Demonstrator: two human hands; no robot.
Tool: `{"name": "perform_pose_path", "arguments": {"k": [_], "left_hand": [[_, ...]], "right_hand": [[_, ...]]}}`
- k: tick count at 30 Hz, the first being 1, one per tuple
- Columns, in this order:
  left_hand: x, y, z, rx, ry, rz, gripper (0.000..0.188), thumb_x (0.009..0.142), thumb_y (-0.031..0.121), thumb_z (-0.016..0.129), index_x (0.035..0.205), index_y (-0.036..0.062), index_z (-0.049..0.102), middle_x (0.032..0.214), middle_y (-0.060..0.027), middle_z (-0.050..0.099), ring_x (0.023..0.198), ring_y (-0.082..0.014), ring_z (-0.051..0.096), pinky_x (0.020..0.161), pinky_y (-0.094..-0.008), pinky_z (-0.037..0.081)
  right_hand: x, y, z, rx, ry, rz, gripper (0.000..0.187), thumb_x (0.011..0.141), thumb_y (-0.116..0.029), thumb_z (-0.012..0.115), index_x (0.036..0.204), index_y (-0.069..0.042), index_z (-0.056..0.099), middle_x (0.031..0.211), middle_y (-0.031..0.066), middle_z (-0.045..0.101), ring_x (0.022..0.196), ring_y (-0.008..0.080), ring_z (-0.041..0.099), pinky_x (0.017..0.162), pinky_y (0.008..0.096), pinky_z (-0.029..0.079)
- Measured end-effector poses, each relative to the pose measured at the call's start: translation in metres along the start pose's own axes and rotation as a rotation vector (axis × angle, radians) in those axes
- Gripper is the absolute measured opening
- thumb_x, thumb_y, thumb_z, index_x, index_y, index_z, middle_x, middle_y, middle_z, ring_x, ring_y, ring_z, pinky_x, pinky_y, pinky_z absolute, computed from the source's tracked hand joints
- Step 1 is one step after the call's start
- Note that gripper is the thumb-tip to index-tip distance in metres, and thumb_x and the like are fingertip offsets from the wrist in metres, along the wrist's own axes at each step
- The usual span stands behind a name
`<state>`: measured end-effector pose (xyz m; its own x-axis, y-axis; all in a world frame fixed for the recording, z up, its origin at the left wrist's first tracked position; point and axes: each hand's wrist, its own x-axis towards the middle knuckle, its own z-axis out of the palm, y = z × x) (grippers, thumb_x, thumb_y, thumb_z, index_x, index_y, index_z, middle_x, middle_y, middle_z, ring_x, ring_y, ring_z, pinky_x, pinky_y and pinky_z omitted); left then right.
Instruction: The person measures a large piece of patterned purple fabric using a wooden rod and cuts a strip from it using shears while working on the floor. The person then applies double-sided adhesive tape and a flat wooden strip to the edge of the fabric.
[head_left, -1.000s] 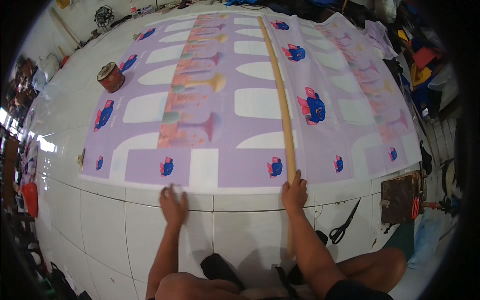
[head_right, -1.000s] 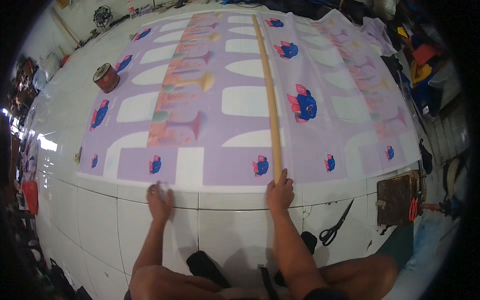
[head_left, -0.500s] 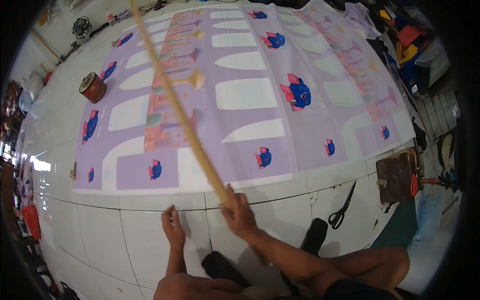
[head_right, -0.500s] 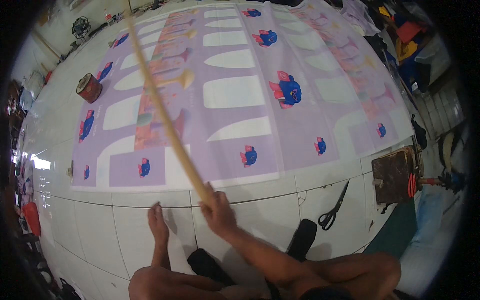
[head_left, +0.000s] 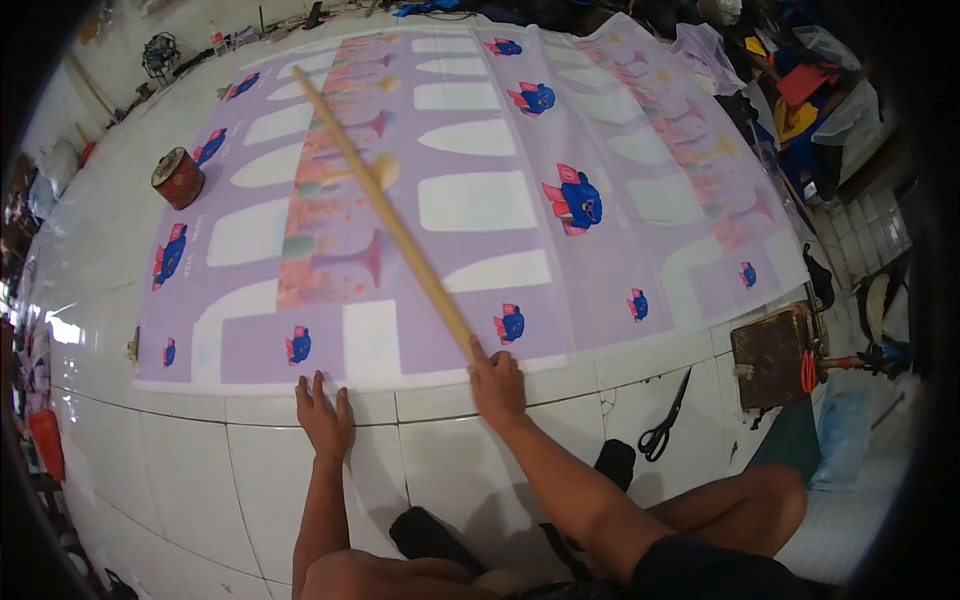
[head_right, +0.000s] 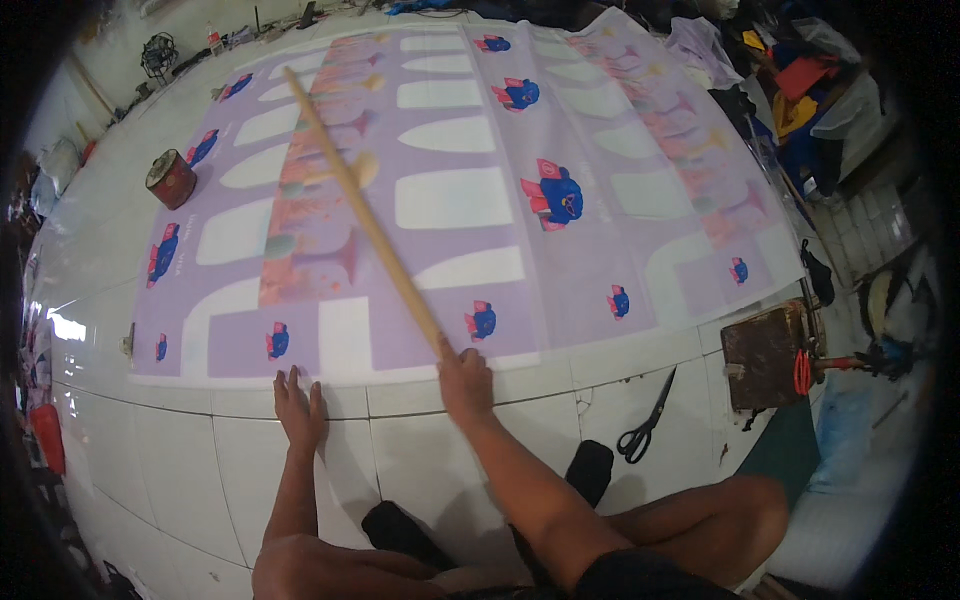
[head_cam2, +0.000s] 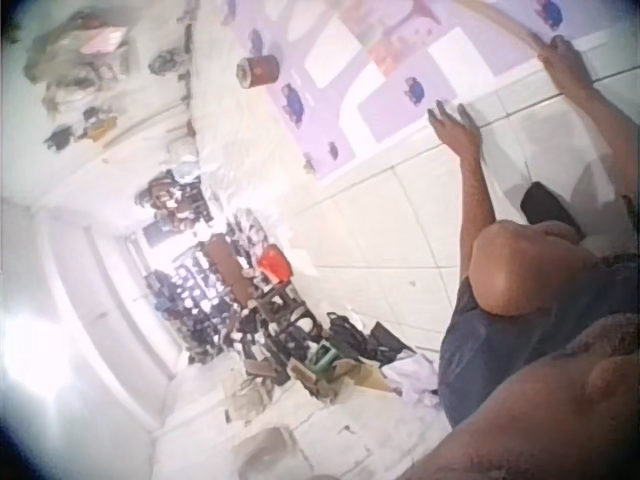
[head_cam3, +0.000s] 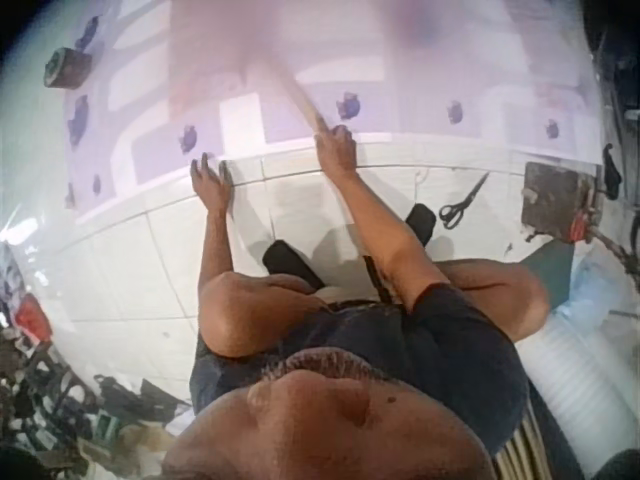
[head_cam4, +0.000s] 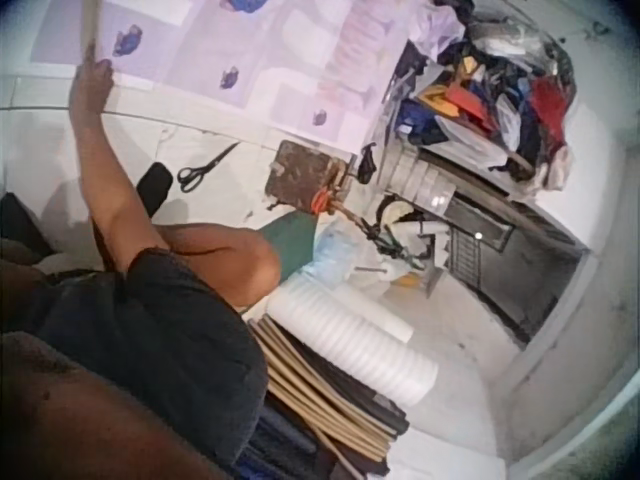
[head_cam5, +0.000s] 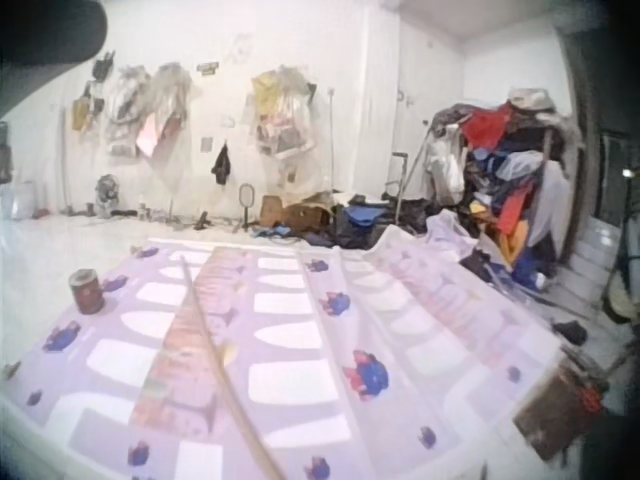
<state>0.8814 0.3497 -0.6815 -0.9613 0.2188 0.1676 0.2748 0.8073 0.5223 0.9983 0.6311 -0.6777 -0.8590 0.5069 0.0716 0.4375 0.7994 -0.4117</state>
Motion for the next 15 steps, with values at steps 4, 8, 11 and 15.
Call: {"name": "perform_pose_path", "arguments": {"k": [4, 8, 11, 15], "left_hand": [[-0.003, 0.010, 0.005, 0.136, -0.035, -0.071, 0.056, 0.093, 0.029, 0.062, 0.141, 0.0030, 0.048, 0.151, -0.0293, 0.033, 0.140, -0.0474, 0.028, 0.114, -0.0545, 0.024], [-0.003, 0.001, 0.004, 0.120, -0.006, -0.050, 0.056, 0.093, 0.029, 0.062, 0.141, 0.0039, 0.048, 0.151, -0.0284, 0.033, 0.141, -0.0478, 0.027, 0.114, -0.0545, 0.023], [-0.005, 0.006, 0.017, -0.005, 0.029, -0.023, 0.053, 0.093, 0.027, 0.062, 0.139, 0.0030, 0.049, 0.149, -0.0282, 0.035, 0.139, -0.0471, 0.031, 0.114, -0.0527, 0.026], [-0.014, -0.007, 0.000, -0.160, 0.169, -0.063, 0.046, 0.094, 0.022, 0.062, 0.133, 0.0004, 0.053, 0.137, -0.0262, 0.047, 0.130, -0.0430, 0.042, 0.108, -0.0483, 0.034]], "right_hand": [[0.015, 0.052, -0.014, -0.079, 0.069, 0.145, 0.062, 0.089, -0.022, 0.067, 0.146, -0.024, 0.045, 0.094, 0.0140, 0.055, 0.087, 0.0327, 0.057, 0.075, 0.0470, 0.049], [0.036, 0.110, -0.028, -0.110, 0.145, 0.282, 0.062, 0.091, -0.023, 0.065, 0.149, -0.025, 0.042, 0.096, 0.0187, 0.055, 0.090, 0.0357, 0.058, 0.079, 0.0474, 0.049], [0.065, 0.172, -0.053, -0.185, 0.195, 0.376, 0.062, 0.092, -0.024, 0.064, 0.149, -0.022, 0.042, 0.098, 0.0196, 0.054, 0.093, 0.0362, 0.057, 0.081, 0.0462, 0.049], [0.082, 0.147, -0.080, -0.067, 0.224, 0.337, 0.064, 0.091, -0.023, 0.065, 0.151, -0.021, 0.040, 0.099, 0.0196, 0.052, 0.093, 0.0353, 0.056, 0.081, 0.0435, 0.049]]}}
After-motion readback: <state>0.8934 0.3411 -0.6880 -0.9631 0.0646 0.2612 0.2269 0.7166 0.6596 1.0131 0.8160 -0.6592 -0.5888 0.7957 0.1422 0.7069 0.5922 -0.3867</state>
